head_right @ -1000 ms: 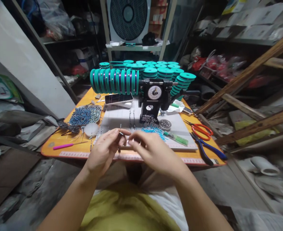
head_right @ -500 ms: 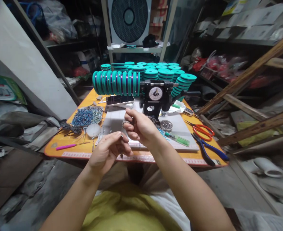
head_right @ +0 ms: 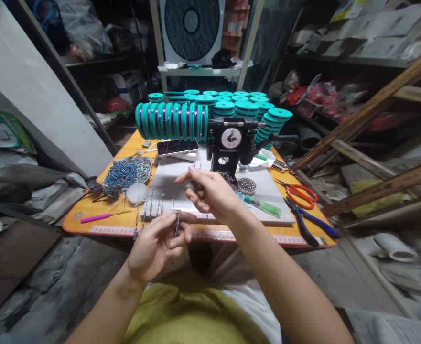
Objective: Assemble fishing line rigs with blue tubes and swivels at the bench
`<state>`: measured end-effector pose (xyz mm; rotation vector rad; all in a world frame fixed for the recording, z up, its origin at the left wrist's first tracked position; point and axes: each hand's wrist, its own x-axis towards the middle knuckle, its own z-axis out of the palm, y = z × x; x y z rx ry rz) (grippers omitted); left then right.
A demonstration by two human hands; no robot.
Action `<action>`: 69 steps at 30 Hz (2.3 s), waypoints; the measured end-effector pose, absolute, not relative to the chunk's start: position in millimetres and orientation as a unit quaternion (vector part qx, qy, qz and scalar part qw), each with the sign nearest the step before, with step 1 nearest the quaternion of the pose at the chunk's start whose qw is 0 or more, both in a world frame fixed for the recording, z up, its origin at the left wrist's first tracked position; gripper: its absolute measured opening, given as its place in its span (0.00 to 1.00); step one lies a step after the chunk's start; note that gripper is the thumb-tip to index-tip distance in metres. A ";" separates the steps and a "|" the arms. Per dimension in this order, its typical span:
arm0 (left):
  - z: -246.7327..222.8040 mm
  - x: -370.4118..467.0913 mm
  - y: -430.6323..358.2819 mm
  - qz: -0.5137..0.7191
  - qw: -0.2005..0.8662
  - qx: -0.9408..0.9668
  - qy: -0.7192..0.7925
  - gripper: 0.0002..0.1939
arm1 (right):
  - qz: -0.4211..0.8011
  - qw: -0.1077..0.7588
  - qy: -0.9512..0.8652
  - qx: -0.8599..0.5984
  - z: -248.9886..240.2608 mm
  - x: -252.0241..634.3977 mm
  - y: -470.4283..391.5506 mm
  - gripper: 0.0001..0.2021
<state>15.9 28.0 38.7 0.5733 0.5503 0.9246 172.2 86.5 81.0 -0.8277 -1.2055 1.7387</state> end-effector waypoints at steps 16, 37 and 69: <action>30.6 18.4 23.0 0.466 0.757 0.325 0.323 0.17 | 0.671 0.408 -0.537 -0.309 45.6 159.2 49.3 0.11; 28.8 21.1 26.6 0.475 0.771 0.331 0.268 0.16 | 0.642 0.421 -0.550 -0.329 47.4 167.8 49.4 0.09; 22.4 5.5 -4.4 0.432 0.798 0.337 0.249 0.20 | 0.730 0.392 -0.489 -0.273 27.3 152.5 28.9 0.08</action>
